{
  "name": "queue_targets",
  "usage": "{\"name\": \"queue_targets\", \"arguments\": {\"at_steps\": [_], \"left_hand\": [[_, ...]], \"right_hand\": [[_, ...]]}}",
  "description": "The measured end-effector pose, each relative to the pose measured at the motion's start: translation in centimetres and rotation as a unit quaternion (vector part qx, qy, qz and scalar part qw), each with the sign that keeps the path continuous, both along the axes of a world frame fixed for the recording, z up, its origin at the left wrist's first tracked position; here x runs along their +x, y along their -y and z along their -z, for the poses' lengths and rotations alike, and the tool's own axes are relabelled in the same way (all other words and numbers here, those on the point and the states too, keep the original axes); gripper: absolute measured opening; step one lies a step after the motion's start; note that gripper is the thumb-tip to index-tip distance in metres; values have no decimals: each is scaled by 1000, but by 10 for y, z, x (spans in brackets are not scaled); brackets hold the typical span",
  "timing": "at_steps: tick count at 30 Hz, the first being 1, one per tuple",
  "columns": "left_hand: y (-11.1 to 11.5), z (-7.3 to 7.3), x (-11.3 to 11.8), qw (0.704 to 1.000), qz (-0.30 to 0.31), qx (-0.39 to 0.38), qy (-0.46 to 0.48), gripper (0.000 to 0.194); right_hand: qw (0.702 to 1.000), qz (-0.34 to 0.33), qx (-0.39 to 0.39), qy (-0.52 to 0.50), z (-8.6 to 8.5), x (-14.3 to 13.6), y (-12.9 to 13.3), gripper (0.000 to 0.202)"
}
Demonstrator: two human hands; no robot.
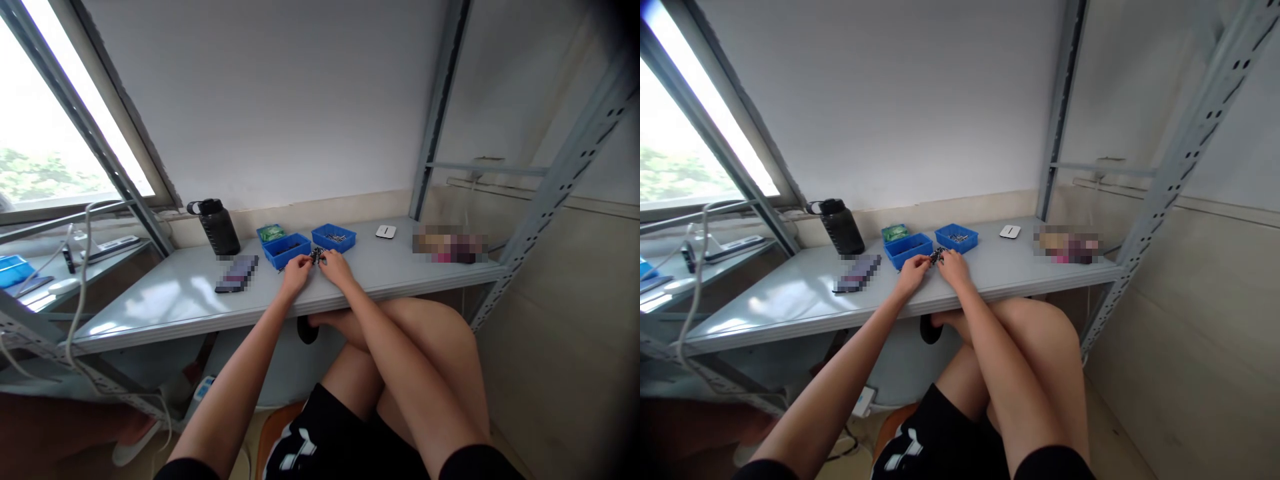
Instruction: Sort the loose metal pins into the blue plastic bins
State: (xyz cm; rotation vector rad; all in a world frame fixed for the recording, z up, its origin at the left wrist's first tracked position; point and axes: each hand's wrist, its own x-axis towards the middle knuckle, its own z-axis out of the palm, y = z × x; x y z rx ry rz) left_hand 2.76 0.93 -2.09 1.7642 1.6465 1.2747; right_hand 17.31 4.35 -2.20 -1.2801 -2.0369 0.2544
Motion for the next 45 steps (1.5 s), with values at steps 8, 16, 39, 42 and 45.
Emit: {"name": "queue_targets", "arguments": {"at_steps": [8,16,39,42,45], "left_hand": [[5,-4,3,999,16,-6,-44,27],[8,-8,5,998,13,-9,-64,28],[2,-4,3,999,-22,14,-34,28],[3,-5,4,999,-14,7,-43,27],[5,-5,4,999,-6,-6,-51,28]], "right_hand": [[995,-23,15,91,-3,-1,6,23],[995,-15,1,102,-6,1,9,24],[991,-60,-43,-108,0,7,-4,16],[982,-100,-48,-153,1,7,-6,14],[973,-126,-51,-189,1,6,-6,14]]}}
